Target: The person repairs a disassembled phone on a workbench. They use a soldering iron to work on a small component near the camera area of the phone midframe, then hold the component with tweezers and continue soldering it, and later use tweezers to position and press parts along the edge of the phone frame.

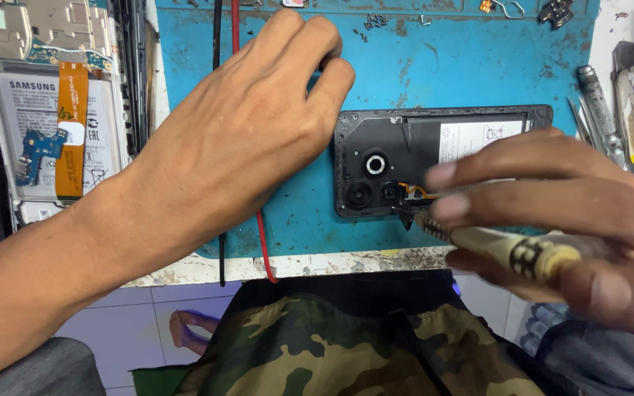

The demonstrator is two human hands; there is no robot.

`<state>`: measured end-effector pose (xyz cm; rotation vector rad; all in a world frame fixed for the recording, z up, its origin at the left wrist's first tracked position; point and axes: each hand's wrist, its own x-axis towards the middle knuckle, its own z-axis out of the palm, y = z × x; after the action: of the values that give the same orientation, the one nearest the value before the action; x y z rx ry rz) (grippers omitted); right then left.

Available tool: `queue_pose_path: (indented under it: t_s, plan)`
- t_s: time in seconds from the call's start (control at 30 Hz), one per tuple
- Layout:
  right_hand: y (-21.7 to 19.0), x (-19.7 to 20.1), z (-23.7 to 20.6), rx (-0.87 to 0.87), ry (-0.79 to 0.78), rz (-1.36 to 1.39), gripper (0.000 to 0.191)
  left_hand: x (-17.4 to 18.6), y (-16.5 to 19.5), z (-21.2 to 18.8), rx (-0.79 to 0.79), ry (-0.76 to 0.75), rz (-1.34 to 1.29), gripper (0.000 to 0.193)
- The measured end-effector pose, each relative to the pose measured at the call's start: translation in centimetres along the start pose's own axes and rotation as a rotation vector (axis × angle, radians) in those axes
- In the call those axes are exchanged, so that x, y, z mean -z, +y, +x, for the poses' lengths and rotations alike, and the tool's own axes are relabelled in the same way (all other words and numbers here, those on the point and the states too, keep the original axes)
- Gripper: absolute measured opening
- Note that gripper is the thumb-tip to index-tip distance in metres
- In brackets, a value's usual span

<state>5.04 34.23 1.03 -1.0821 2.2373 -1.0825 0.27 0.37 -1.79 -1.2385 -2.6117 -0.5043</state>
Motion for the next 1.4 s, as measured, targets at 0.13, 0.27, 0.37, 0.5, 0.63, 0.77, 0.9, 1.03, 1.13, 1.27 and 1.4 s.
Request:
queue_pose_path:
  t_s: [0.13, 0.27, 0.37, 0.5, 0.63, 0.77, 0.9, 1.03, 1.13, 1.27, 1.4]
  plan:
    - [-0.4, -0.4, 1.1, 0.078, 0.037, -0.051, 0.044, 0.2, 0.0, 0.0, -0.010, 0.015, 0.012, 0.028]
    - [-0.3, 0.5, 2.6, 0.095, -0.002, -0.068, 0.045, 0.1, -0.1, -0.1, -0.009, 0.022, 0.014, 0.028]
    - [0.1, 2.1, 3.2, -0.025, -0.174, -0.020, 0.044, -0.1, -0.2, -0.3, -0.009, 0.032, 0.036, 0.026]
    - [-0.2, 2.6, 3.3, -0.045, -0.219, -0.084, 0.052, -0.1, -0.2, -0.5, -0.007, 0.032, 0.028, 0.025]
    - [-0.8, 1.5, 4.3, 0.056, -0.076, -0.194, 0.059, 0.0, -0.2, -0.5, -0.010, 0.029, 0.035, 0.023]
    - [-3.4, 1.0, 4.5, 0.090, 0.033, -0.133, 0.053, 0.2, 0.0, -0.5, -0.028, 0.042, 0.010, 0.024]
    - [-3.7, 1.0, 5.2, 0.061, 0.048, -0.023, 0.046, 0.2, 0.1, -0.5, -0.013, 0.042, -0.054, 0.014]
    - [-2.4, 0.8, 5.2, 0.032, -0.082, 0.130, 0.044, 0.1, 0.3, -0.6, -0.033, 0.059, -0.035, 0.015]
    - [-3.0, 0.8, 3.6, -0.006, -0.012, 0.064, 0.048, 0.1, 0.4, -0.5, -0.039, 0.058, -0.045, 0.017]
    - [-2.9, 0.4, 2.1, -0.020, 0.010, 0.019, 0.049, 0.3, 0.8, -0.4, -0.030, 0.039, -0.059, 0.020]
    - [-2.5, 0.6, 2.2, -0.035, 0.015, 0.029, 0.048, 0.5, 1.0, -0.3, -0.042, 0.038, -0.108, 0.025]
